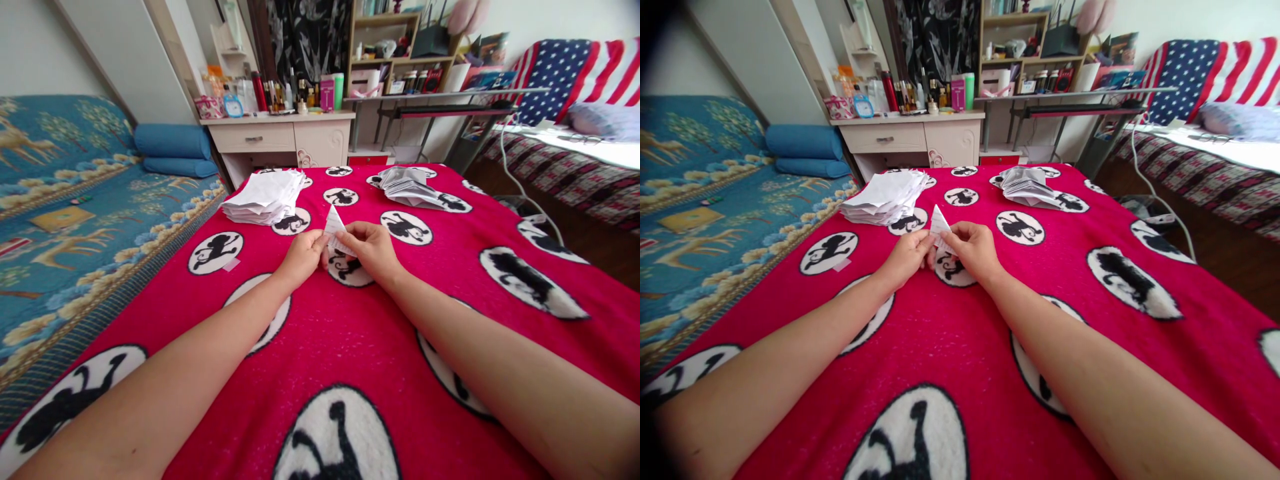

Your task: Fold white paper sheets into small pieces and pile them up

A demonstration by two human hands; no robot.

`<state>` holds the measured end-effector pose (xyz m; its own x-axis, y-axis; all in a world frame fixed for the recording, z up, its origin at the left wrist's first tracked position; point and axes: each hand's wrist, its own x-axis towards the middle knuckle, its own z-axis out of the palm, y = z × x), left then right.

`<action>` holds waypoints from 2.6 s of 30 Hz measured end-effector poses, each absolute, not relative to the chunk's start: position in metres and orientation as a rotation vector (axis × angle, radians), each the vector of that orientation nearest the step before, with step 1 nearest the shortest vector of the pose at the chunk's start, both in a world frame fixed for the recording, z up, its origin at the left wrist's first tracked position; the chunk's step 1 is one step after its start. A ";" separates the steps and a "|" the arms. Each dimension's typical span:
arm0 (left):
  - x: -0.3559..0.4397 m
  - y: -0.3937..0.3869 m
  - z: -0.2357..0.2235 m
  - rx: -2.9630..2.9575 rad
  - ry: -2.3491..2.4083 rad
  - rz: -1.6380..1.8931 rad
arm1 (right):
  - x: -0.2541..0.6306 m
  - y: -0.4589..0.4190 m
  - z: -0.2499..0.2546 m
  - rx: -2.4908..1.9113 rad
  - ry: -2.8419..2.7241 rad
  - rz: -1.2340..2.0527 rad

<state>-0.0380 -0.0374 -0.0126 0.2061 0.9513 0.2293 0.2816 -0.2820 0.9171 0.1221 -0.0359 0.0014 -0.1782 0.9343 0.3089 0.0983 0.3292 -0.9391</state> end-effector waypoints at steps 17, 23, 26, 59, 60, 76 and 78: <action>-0.035 -0.045 -0.003 1.720 1.217 1.139 | 0.124 -0.040 0.004 -0.952 -1.835 0.682; -0.037 -0.045 -0.004 1.733 1.226 1.133 | 0.126 -0.039 0.005 -0.878 -1.883 0.769; -0.037 -0.045 -0.003 1.722 1.212 1.135 | 0.127 -0.038 0.004 -0.873 -1.890 0.789; -0.034 -0.051 0.004 1.678 1.198 1.082 | 0.126 -0.040 0.005 -0.935 -1.918 0.730; -0.034 -0.051 0.005 1.674 1.195 1.081 | 0.126 -0.040 0.006 -0.934 -1.918 0.730; -0.035 -0.051 0.006 1.646 1.170 1.091 | 0.125 -0.040 0.006 -0.912 -1.943 0.702; -0.035 -0.051 0.006 1.651 1.170 1.093 | 0.125 -0.041 0.007 -0.914 -1.944 0.705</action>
